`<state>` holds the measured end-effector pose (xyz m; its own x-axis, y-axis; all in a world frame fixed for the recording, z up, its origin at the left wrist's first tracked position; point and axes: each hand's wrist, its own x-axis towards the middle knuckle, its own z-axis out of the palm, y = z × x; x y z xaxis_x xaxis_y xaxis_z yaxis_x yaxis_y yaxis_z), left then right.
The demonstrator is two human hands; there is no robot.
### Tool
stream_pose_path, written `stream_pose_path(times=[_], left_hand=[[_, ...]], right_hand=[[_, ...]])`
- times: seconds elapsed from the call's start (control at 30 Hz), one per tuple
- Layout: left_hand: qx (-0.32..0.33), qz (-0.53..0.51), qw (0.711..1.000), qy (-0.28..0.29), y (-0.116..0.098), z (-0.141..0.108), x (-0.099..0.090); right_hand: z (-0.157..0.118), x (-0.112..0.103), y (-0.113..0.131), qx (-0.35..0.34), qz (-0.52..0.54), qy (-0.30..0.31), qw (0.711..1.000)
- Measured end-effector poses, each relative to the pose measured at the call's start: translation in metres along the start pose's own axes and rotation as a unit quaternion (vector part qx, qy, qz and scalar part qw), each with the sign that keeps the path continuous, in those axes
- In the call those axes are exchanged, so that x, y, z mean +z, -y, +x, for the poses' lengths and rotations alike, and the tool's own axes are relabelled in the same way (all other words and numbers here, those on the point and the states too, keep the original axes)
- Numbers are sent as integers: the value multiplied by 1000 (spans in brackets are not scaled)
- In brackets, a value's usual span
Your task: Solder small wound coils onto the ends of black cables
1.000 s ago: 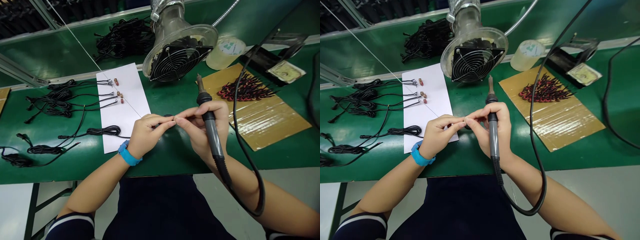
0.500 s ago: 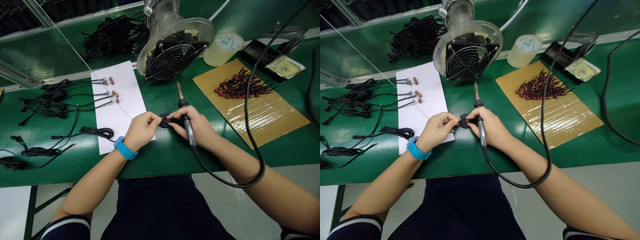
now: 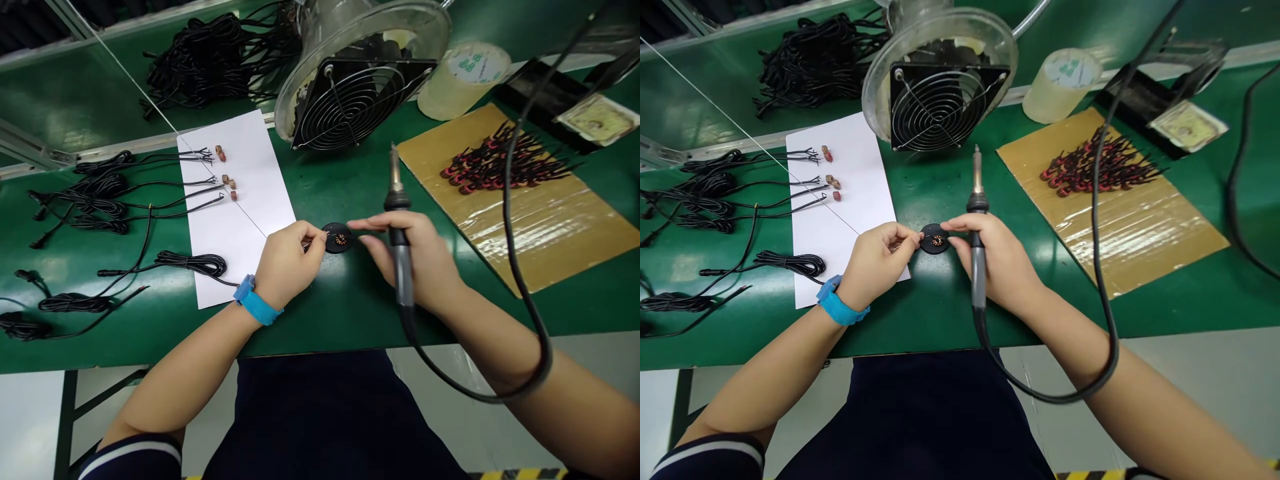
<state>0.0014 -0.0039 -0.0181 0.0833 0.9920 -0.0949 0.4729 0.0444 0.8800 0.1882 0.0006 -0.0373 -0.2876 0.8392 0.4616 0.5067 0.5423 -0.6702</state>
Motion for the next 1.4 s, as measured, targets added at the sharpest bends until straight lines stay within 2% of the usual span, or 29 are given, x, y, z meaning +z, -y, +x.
stream_pose_path(times=[0.13,0.23,0.33,0.43,0.57,0.83,1.07,1.33,1.4], left_hand=[[26,38,999,4,-2,-1,0],[46,78,996,7,-3,-1,0],[65,97,993,3,-3,-2,0],[77,104,992,0,-5,-2,1],[80,115,990,3,-7,-2,0],[87,131,987,8,-6,-1,0],[95,141,985,9,-6,-1,0],[92,149,985,12,-8,-2,0],[90,150,985,13,-8,-1,0]], right_hand=[[-18,-9,13,28,29,-66,997],[-34,-11,16,-12,10,-114,993],[-43,-10,16,-58,3,-129,990],[-43,-7,19,-73,14,-118,990],[-38,-6,26,-49,13,-85,995],[-37,-7,30,-33,9,-67,997],[-36,-7,26,-72,8,-79,994],[-36,-6,25,-70,4,-83,994],[-39,-7,22,-44,-4,-85,995]])
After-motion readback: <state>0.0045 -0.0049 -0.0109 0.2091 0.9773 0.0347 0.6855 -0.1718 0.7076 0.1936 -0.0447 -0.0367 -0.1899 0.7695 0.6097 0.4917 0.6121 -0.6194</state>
